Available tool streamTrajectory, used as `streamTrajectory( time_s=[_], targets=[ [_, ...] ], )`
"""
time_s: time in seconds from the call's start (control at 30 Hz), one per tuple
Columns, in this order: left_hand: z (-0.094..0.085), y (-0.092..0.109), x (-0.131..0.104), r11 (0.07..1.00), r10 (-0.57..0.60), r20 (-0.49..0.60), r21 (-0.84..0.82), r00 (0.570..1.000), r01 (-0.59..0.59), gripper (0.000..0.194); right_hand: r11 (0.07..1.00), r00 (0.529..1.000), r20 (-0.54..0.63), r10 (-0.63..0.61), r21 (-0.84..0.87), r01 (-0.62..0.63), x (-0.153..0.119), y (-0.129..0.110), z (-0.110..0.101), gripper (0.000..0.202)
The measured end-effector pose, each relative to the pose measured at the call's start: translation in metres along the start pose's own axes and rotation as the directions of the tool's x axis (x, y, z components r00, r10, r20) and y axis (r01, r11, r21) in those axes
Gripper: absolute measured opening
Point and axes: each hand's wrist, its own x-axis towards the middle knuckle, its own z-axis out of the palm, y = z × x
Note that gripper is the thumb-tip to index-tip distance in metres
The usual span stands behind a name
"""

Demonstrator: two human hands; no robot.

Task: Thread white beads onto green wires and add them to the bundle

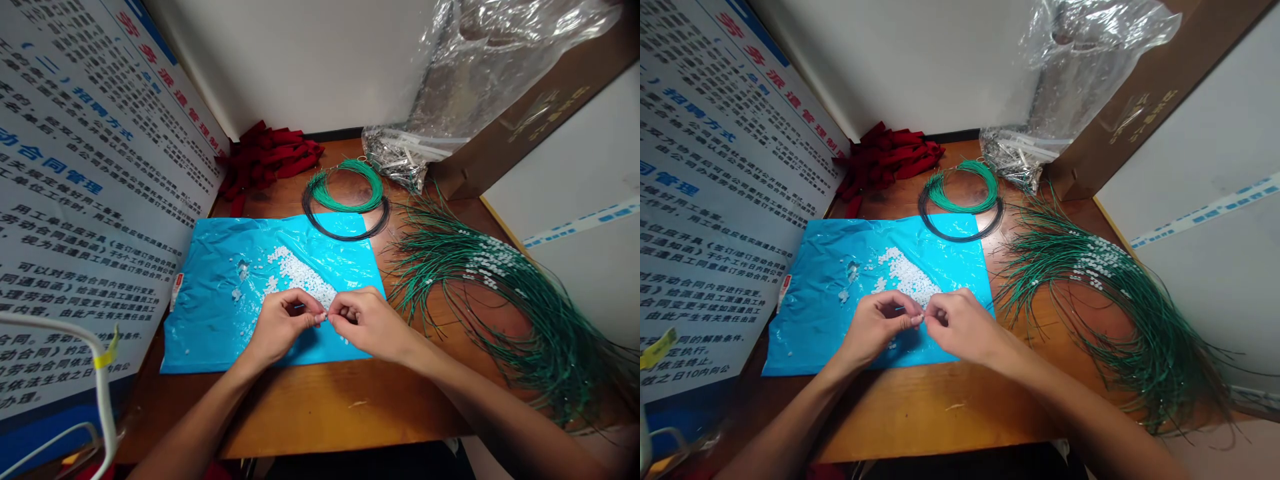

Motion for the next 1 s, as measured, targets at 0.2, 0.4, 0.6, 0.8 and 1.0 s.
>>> streamTrajectory(
  time_s=[0.2, 0.4, 0.6, 0.8, 1.0],
  targets=[
    [0.0002, -0.0003, -0.0009, 0.998, 0.028, 0.0, 0.064, 1.0, -0.028, 0.009, 0.999, 1.0, 0.013, 0.006, -0.041, -0.006, -0.0005, 0.0006, -0.0002, 0.012],
    [-0.0018, -0.0034, -0.0031, 0.948, 0.147, 0.05, 0.279, 0.988, -0.155, 0.004, 0.993, 0.999, 0.032, -0.013, -0.12, 0.017, -0.0014, 0.0024, -0.001, 0.013],
    [-0.0024, -0.0007, -0.0026, 0.954, 0.16, 0.015, 0.253, 0.987, -0.158, 0.005, 0.996, 0.999, 0.002, -0.047, -0.069, 0.047, -0.0001, 0.006, 0.0, 0.013],
    [-0.0028, -0.0013, -0.0017, 0.979, 0.148, -0.044, 0.149, 0.988, -0.14, 0.006, 0.999, 0.999, -0.02, 0.039, 0.034, -0.038, 0.0008, 0.0054, -0.0047, 0.006],
    [-0.001, -0.001, -0.0023, 0.979, 0.131, -0.056, 0.166, 0.99, -0.12, 0.006, 0.999, 0.999, 0.001, 0.036, 0.0, -0.036, 0.0014, 0.0038, -0.0065, 0.012]
  ],
)
